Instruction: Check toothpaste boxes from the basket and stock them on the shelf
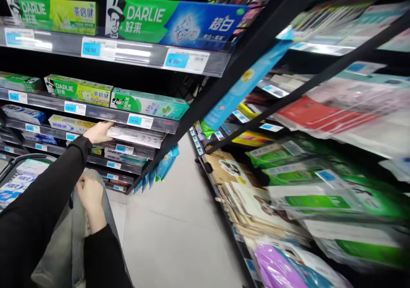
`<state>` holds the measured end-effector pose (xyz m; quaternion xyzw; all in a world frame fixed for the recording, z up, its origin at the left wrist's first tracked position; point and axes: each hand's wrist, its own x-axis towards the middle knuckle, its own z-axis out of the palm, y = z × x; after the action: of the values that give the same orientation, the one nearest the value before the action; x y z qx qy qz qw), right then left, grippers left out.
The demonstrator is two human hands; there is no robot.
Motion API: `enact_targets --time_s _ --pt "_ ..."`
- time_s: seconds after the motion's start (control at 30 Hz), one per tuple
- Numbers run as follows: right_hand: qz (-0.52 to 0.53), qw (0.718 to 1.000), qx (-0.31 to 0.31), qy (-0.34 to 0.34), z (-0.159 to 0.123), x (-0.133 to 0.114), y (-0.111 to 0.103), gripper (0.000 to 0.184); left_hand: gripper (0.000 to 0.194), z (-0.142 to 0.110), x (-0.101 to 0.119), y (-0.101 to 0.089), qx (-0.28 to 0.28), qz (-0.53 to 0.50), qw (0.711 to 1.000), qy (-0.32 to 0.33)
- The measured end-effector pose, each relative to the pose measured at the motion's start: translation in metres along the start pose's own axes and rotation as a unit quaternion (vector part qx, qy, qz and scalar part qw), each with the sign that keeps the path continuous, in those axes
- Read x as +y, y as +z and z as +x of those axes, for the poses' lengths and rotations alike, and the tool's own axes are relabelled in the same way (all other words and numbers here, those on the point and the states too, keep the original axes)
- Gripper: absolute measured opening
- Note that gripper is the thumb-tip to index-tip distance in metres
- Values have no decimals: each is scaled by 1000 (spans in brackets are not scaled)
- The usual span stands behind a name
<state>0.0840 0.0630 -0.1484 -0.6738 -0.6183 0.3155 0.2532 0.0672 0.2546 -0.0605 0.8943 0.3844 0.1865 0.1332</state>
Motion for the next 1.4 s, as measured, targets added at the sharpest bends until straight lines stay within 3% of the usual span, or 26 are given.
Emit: enact_targets --time_s 0.2,0.27,0.3,0.4,0.47,0.5,0.53,0.6,0.63,0.77,0.87,1.03,1.2,1.4 --pt "198 979 41 -2 9 16 5 9 39 -66 15 -9 77 -10 993 90" --pt "299 953 55 -9 15 24 1 15 42 -95 23 -11 160 -44 983 83" --pt "352 934 61 -17 16 28 -3 22 45 -110 28 -13 235 -83 966 61" --pt "496 862 76 -62 14 32 -23 43 49 -152 44 -22 417 -248 872 -66" --pt "573 810 70 -104 6 28 -40 50 48 -172 56 -32 449 -372 800 -144" --pt "651 746 48 -131 2 24 -49 55 48 -179 61 -38 455 -428 761 -172" --pt "697 700 38 -150 -4 19 -57 57 48 -185 67 -46 462 -474 723 -196" --pt "728 663 62 -164 -14 6 -71 54 49 -196 77 -60 471 -531 666 -231" --pt "723 666 83 -163 -19 0 -76 52 51 -200 82 -67 467 -545 652 -244" --pt "684 695 161 -150 -41 -24 -91 56 53 -222 97 -86 403 -569 673 -247" --pt "676 695 199 -141 -58 -39 -99 59 53 -240 105 -92 376 -574 705 -177" --pt "659 697 249 -134 -77 -54 -113 61 85 -259 106 -93 303 -596 740 -77" --pt "624 713 274 -162 -88 -62 -118 58 70 -258 90 -83 311 -578 754 -27" --pt "613 713 294 -169 -98 -68 -117 64 70 -257 82 -77 322 -574 752 -46"
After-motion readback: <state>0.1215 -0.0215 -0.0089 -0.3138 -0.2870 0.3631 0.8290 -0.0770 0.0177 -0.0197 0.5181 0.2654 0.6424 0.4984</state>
